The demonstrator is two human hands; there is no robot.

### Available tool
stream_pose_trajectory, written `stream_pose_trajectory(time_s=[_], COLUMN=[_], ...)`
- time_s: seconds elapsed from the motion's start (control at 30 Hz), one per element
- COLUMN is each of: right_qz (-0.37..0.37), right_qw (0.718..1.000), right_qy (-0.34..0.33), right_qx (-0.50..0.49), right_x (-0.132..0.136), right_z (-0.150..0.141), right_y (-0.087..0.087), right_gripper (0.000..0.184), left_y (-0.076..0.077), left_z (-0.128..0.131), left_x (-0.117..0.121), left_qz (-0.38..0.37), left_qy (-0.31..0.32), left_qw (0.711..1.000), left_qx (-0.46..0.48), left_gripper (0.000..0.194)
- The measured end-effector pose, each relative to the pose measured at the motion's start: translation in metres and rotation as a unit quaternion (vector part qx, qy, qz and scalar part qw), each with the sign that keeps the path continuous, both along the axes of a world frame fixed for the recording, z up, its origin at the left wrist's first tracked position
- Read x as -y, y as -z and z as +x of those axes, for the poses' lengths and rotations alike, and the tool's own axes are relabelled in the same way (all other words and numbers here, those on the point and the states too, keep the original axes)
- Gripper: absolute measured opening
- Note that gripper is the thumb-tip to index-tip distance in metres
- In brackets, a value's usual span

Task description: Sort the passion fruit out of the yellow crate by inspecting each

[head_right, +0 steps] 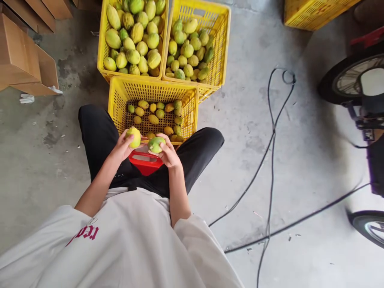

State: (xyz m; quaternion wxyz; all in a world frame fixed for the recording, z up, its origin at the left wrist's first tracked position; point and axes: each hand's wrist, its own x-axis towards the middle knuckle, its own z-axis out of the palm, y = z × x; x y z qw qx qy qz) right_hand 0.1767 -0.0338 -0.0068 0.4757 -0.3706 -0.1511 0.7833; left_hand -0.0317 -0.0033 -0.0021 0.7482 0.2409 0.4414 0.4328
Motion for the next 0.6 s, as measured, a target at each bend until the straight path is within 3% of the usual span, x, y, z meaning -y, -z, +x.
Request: stream_pose_trajectory(time_s=[0.13, 0.23, 0.37, 0.6], right_qz=[-0.120, -0.178, -0.166, -0.138], right_qw=[0.991, 0.980, 0.980, 0.983], right_qy=[0.057, 0.078, 0.106, 0.110], right_qx=[0.030, 0.034, 0.006, -0.049], right_x=[-0.007, -0.014, -0.019, -0.020], right_z=[-0.006, -0.013, -0.017, -0.021], right_y=[0.015, 0.024, 0.024, 0.022], right_gripper=[0.034, 0.038, 0.036, 0.037], left_y=[-0.002, -0.002, 0.000, -0.008], left_z=[-0.010, -0.007, 0.002, 0.011], left_x=[0.005, 0.006, 0.002, -0.006], left_qz=[-0.002, -0.006, -0.022, -0.149], left_qy=[0.001, 0.029, 0.058, 0.004], left_qw=[1.000, 1.000, 0.998, 0.989], left_qx=[0.007, -0.001, -0.017, 0.016], left_gripper=[0.067, 0.055, 0.050, 0.031])
